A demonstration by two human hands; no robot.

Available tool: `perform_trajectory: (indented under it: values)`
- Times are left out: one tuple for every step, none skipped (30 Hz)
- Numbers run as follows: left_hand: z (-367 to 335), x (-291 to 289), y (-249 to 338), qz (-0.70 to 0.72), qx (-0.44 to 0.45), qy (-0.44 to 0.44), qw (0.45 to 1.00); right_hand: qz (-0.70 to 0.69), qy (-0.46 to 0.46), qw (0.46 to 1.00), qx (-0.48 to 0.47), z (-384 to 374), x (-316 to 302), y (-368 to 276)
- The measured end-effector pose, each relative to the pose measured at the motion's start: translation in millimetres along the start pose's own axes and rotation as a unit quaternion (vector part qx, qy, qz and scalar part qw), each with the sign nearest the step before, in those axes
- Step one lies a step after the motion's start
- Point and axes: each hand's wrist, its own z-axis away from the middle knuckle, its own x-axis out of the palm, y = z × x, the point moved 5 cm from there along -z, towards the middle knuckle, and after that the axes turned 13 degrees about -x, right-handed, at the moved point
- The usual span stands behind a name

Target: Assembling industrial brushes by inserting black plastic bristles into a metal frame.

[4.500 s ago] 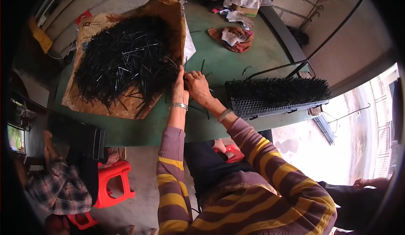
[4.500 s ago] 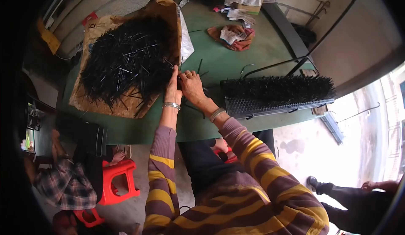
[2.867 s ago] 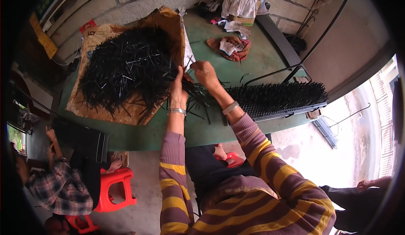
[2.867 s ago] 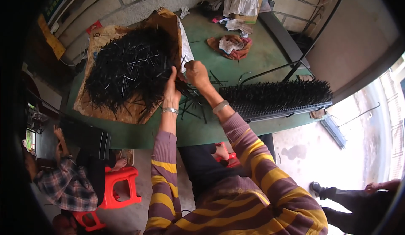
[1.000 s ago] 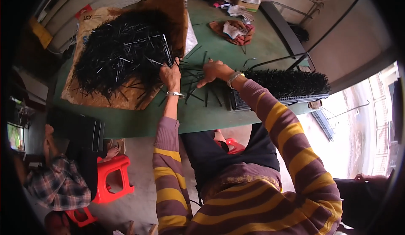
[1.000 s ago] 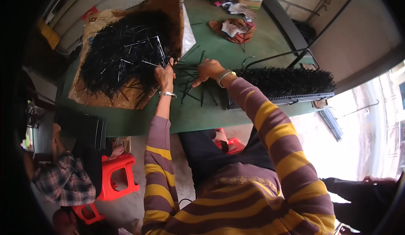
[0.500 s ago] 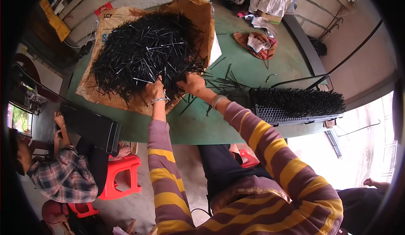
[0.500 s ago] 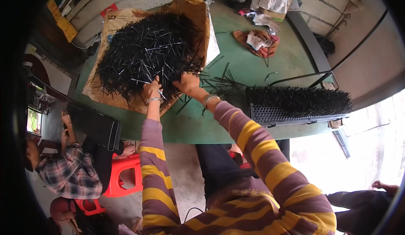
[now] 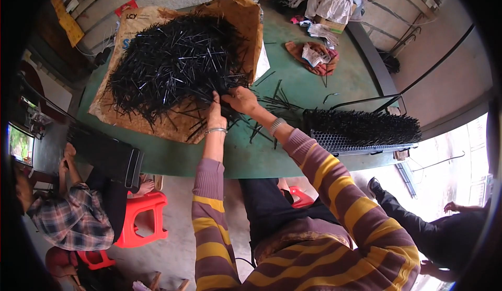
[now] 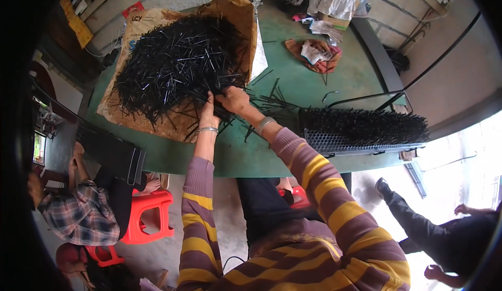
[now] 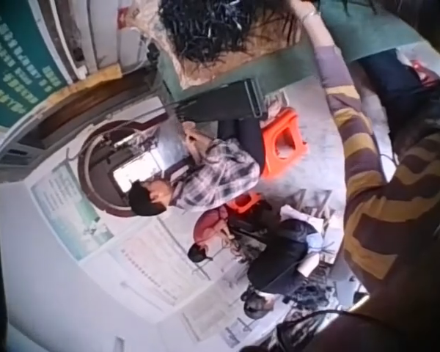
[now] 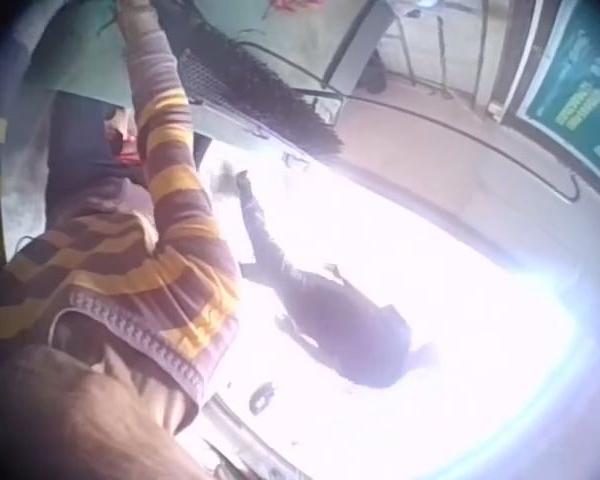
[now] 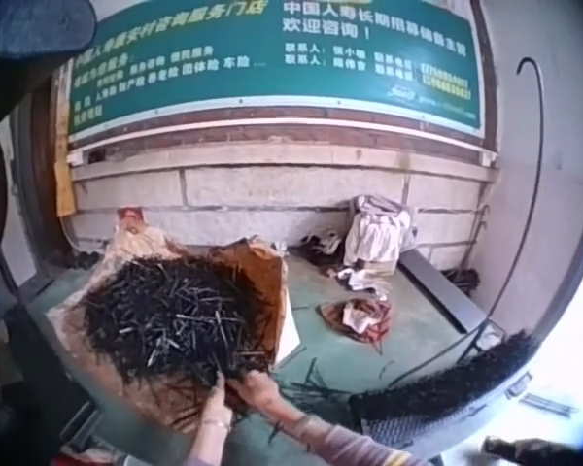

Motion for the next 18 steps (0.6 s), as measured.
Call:
perform_trajectory:
  values:
    - [9.7,3.5,-0.9,0.001,-0.019,-0.037,0.999,0.043,0.006,0.999,-0.025,9.9,-5.8,-10.4]
    - [20.3,5.6,-2.3,0.012,-0.006,-0.043,0.999,0.043,0.003,0.999,-0.029,19.0,-9.8,-18.9]
    - [30.8,11.1,-4.9,0.028,-0.025,-0.055,0.998,0.086,0.028,0.994,-0.057,28.7,-20.1,-27.2]
    - [39.0,17.2,-5.7,0.044,-0.04,-0.068,0.996,0.13,0.054,0.986,-0.088,36.7,-31.0,-37.4]
    - [46.7,23.6,-6.8,0.047,-0.038,-0.069,0.996,0.148,0.042,0.985,-0.081,45.1,-37.1,-42.9]
    - [53.0,37.0,-9.6,0.07,-0.031,-0.099,0.992,0.152,0.047,0.984,-0.08,51.2,-44.0,-39.8]
    - [58.8,49.7,-12.1,0.094,-0.025,-0.128,0.987,0.206,0.058,0.971,-0.108,56.6,-51.1,-40.0]
    - [63.5,59.9,-14.7,0.093,-0.026,-0.134,0.986,0.259,0.068,0.954,-0.135,61.8,-57.5,-39.8]
    - [68.7,67.5,-16.6,0.102,-0.025,-0.153,0.983,0.261,0.07,0.953,-0.135,67.5,-63.1,-39.3]
    - [74.0,74.6,-18.6,0.111,-0.025,-0.172,0.978,0.276,0.065,0.947,-0.149,72.8,-67.4,-40.2]
    - [78.8,77.6,-19.8,0.09,-0.002,-0.15,0.985,0.291,0.06,0.941,-0.164,77.7,-69.7,-41.9]
    - [79.9,78.8,-20.1,0.089,-0.002,-0.154,0.984,0.293,0.063,0.94,-0.163,83.2,-70.5,-38.1]
    - [81.1,81.4,-21.0,0.103,-0.039,-0.196,0.974,0.301,0.081,0.933,-0.182,89.7,-69.3,-34.8]
    - [83.0,85.4,-24.0,0.116,-0.077,-0.236,0.962,0.309,0.099,0.925,-0.2,95.7,-68.2,-32.9]
    - [83.1,86.5,-26.5,0.099,-0.049,-0.222,0.969,0.331,0.113,0.916,-0.196,98.2,-66.1,-33.0]
    - [83.3,87.2,-29.2,0.097,-0.048,-0.224,0.969,0.331,0.116,0.916,-0.195,100.0,-65.7,-31.3]
    - [84.3,89.1,-32.7,0.103,-0.062,-0.245,0.962,0.351,0.115,0.911,-0.185,101.3,-65.4,-28.9]
    - [91.1,93.9,-37.2,0.109,-0.08,-0.265,0.955,0.372,0.111,0.905,-0.172,104.0,-66.5,-26.2]
